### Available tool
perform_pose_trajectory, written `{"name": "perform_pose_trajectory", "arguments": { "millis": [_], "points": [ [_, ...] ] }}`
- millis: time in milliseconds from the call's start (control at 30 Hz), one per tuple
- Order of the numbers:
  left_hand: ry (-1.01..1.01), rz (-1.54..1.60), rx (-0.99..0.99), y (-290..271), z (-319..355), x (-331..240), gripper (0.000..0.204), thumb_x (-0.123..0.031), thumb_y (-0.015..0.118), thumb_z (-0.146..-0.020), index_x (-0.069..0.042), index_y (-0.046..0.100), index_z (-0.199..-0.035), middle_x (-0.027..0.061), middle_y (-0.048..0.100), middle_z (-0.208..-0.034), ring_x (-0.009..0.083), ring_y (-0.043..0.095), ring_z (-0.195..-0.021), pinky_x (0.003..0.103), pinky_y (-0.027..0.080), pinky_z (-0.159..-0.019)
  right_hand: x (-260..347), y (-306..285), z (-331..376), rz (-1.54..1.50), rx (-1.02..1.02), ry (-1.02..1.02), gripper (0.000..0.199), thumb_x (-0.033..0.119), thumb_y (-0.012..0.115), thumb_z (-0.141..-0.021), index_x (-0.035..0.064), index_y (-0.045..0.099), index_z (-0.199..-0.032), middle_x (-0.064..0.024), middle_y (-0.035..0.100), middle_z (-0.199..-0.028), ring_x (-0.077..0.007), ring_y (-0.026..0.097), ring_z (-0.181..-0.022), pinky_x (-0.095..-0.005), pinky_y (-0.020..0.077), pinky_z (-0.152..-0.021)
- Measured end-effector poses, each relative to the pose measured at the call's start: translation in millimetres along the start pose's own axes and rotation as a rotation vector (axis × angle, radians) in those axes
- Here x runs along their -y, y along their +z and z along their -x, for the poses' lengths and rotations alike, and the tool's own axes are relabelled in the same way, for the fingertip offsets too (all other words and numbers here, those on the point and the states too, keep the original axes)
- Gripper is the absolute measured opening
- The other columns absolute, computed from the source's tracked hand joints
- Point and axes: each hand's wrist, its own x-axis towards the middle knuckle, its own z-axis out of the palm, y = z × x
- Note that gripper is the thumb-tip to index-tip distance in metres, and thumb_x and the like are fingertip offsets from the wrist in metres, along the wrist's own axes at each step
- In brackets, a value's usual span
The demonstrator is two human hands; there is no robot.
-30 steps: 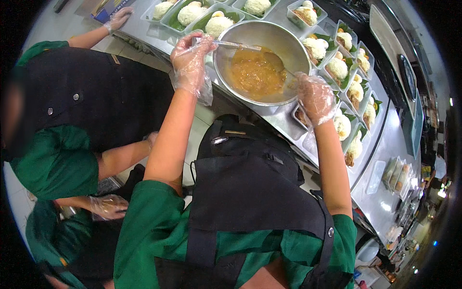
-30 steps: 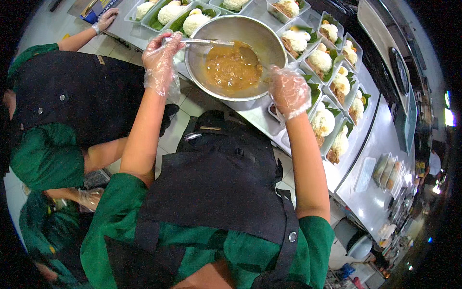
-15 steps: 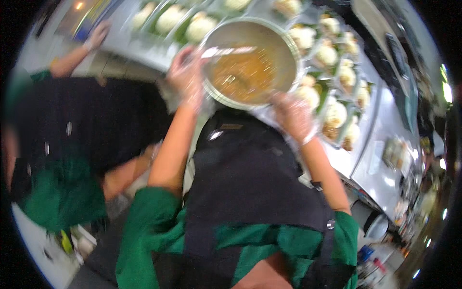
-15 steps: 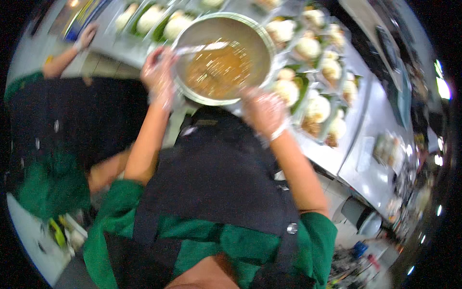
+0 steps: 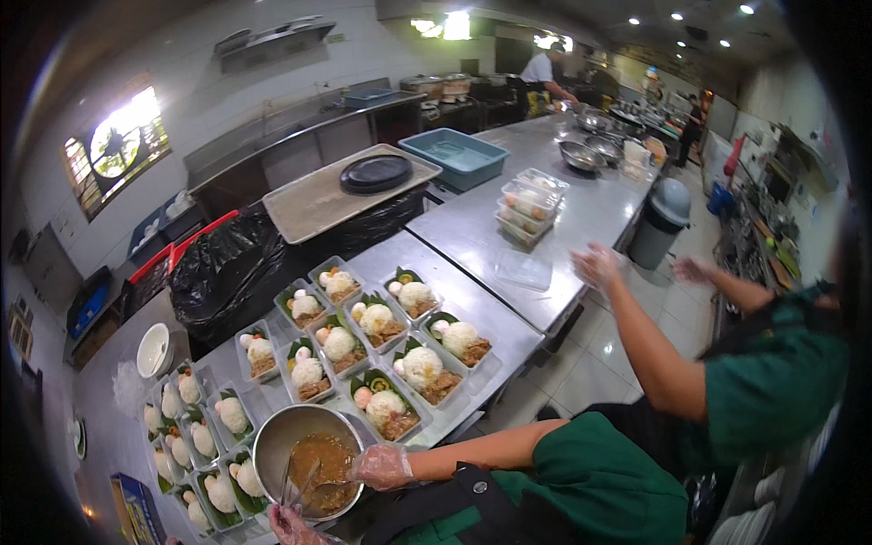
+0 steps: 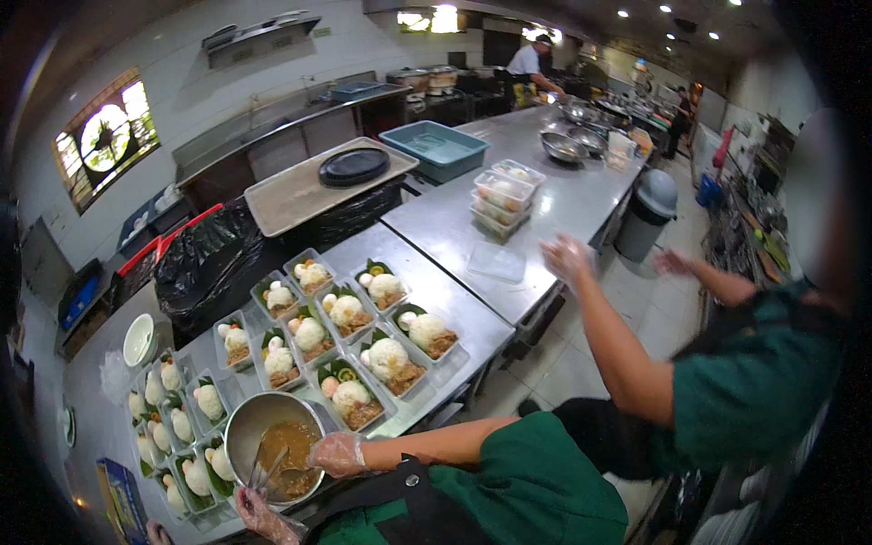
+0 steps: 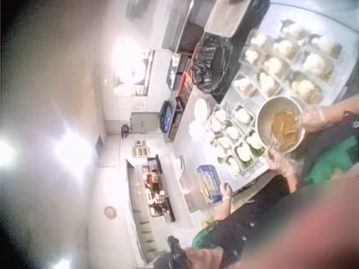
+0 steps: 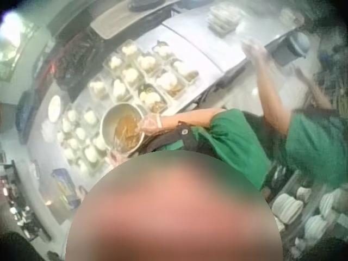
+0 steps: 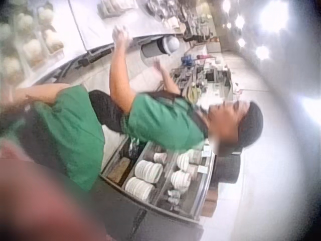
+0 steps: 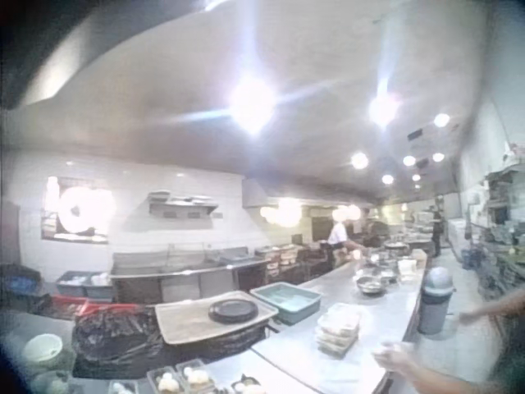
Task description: The person assembles individual meal portions in a commercial kitchen. They scoop a brown sauce from a metal bowl into plastic containers that already contain rice and other ingredients, then place lids on the containers. A coworker assists by handling containers nearby.
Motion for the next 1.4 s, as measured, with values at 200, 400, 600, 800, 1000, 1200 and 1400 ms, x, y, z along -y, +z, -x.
{"name": "perform_pose_trajectory", "arguments": {
  "millis": [200,400,600,800,1000,1200,1400],
  "points": [
    [-0.095,-0.07,0.099,7,44,-88,0.034,-0.011,0.06,-0.088,-0.001,0.053,-0.12,0.0226,0.051,-0.116,0.0305,0.052,-0.097,0.043,0.043,-0.09,1,26,2,-0.015,-0.072,0.04,0.016,0.01,0.055,-0.069,0.0054,0.063,-0.082,-0.0166,0.062,-0.079,-0.0367,0.063,-0.077,-0.0476,0.0505,-0.065],
    [0.143,-0.443,0.152,7,37,-81,0.03,-0.008,0.061,-0.085,0.002,0.057,-0.113,0.0177,0.057,-0.106,0.0267,0.054,-0.093,0.036,0.047,-0.081,-4,30,1,-0.04,-0.09,0.043,0.016,0.01,0.057,-0.066,0.0053,0.063,-0.08,-0.0175,0.062,-0.076,-0.0375,0.062,-0.074,-0.0479,0.0494,-0.064],
    [0.176,-0.557,0.141,-15,23,-34,0.045,-0.009,0.064,-0.081,0.002,0.051,-0.123,0.0211,0.055,-0.113,0.0306,0.053,-0.098,0.042,0.044,-0.085,-11,39,-5,-0.182,0.017,0.146,0.013,0.018,0.059,-0.079,0.0078,0.064,-0.087,-0.0151,0.06,-0.074,-0.0345,0.061,-0.072,-0.0441,0.048,-0.064],
    [0.47,-0.747,0.146,-10,34,-50,0.044,-0.01,0.058,-0.077,0.0,0.051,-0.12,0.0162,0.056,-0.105,0.0271,0.056,-0.089,0.038,0.047,-0.074,-14,38,-16,-0.306,0.064,0.171,0.022,0.027,0.062,-0.081,0.0061,0.064,-0.086,-0.0151,0.063,-0.077,-0.0353,0.061,-0.075,-0.0433,0.0474,-0.065],
    [0.336,-0.621,0.231,-26,32,-20,0.068,0.003,0.044,-0.063,-0.001,0.043,-0.131,0.0236,0.044,-0.127,0.0357,0.046,-0.118,0.044,0.037,-0.096,-17,46,-16,-0.303,0.001,0.097,0.024,0.029,0.062,-0.081,0.0055,0.065,-0.082,-0.0146,0.064,-0.077,-0.0356,0.061,-0.075,-0.0441,0.0468,-0.065],
    [0.715,-1.026,0.126,4,23,-110,0.056,-0.008,0.054,-0.081,-0.002,0.041,-0.134,0.0208,0.043,-0.132,0.0338,0.037,-0.128,0.045,0.028,-0.106,-13,22,-15,-0.321,0.146,0.143,0.016,0.022,0.061,-0.079,0.008,0.066,-0.083,-0.0149,0.063,-0.076,-0.0359,0.061,-0.073,-0.045,0.0471,-0.063],
    [0.921,-0.227,0.165,90,12,-267,0.048,-0.018,0.045,-0.09,0.004,0.04,-0.133,0.0157,0.051,-0.108,0.0252,0.047,-0.1,0.038,0.037,-0.09,-27,41,-11,-0.224,0.128,0.079,0.011,0.016,0.059,-0.074,0.0099,0.065,-0.081,-0.0153,0.063,-0.074,-0.0363,0.061,-0.069,-0.0448,0.0481,-0.061]
  ]
}}
